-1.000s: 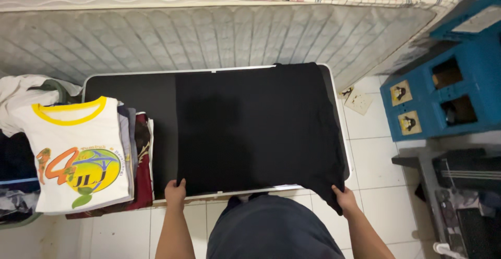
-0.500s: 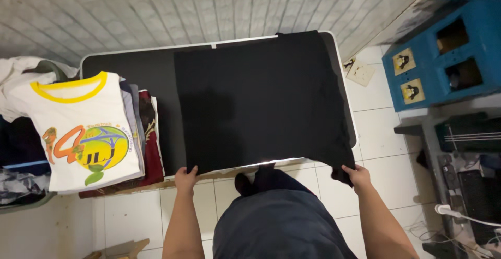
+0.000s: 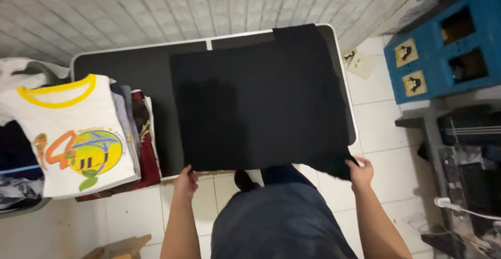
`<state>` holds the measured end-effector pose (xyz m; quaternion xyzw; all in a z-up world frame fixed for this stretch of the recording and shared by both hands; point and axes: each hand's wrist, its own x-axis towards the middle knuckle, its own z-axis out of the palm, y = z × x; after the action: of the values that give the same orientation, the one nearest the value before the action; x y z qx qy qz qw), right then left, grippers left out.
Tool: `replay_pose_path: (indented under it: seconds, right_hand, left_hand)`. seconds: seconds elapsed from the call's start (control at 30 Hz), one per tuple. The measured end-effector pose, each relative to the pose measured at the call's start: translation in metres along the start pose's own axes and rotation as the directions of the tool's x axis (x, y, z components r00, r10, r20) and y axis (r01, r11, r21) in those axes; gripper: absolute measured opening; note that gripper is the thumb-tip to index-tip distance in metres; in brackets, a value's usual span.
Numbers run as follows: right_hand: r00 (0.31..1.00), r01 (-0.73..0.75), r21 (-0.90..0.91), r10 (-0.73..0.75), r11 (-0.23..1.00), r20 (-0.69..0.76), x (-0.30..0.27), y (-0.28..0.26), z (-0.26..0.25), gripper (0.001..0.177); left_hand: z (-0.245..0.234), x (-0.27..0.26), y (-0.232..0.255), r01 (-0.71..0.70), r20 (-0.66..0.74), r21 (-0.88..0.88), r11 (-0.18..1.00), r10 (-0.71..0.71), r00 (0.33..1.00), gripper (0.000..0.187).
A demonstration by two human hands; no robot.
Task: The person takes shirts from a basket and folds them one by one on a table, creating a stack.
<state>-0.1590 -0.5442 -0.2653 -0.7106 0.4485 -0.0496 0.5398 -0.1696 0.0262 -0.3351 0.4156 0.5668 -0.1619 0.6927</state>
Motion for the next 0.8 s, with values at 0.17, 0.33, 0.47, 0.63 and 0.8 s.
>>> replay_pose_path:
  seconds: [0.17,0.33,0.47,0.63,0.8]
  right_hand:
    - [0.999,0.05,0.037,-0.049,0.998,-0.021,0.021,-0.061,0.027,0.039]
    - [0.989,0.13,0.099,-0.136,0.987,0.057,0.055,-0.111,0.06,0.033]
    - [0.984,0.146,0.145,-0.158,0.979,0.078,0.076,-0.156,0.093,0.031]
    - [0.958,0.221,0.121,-0.238,0.968,0.158,0.098,-0.2,0.127,0.026]
    - [0.959,0.177,0.118,-0.198,0.977,0.203,0.155,-0.151,0.136,0.026]
  left_hand:
    - [0.006,0.033,0.011,0.12,0.116,-0.208,0.971,-0.097,0.988,0.026]
    - [0.022,0.043,0.033,0.14,0.041,-0.362,0.922,-0.135,0.99,0.021]
    - [0.038,0.046,0.063,0.189,0.093,-0.337,0.922,-0.167,0.982,0.022]
    - [0.06,0.058,0.094,0.189,0.073,-0.451,0.873,-0.174,0.982,0.023]
    - [0.082,0.051,0.09,-0.116,-0.107,-0.304,0.945,0.087,0.99,0.036]
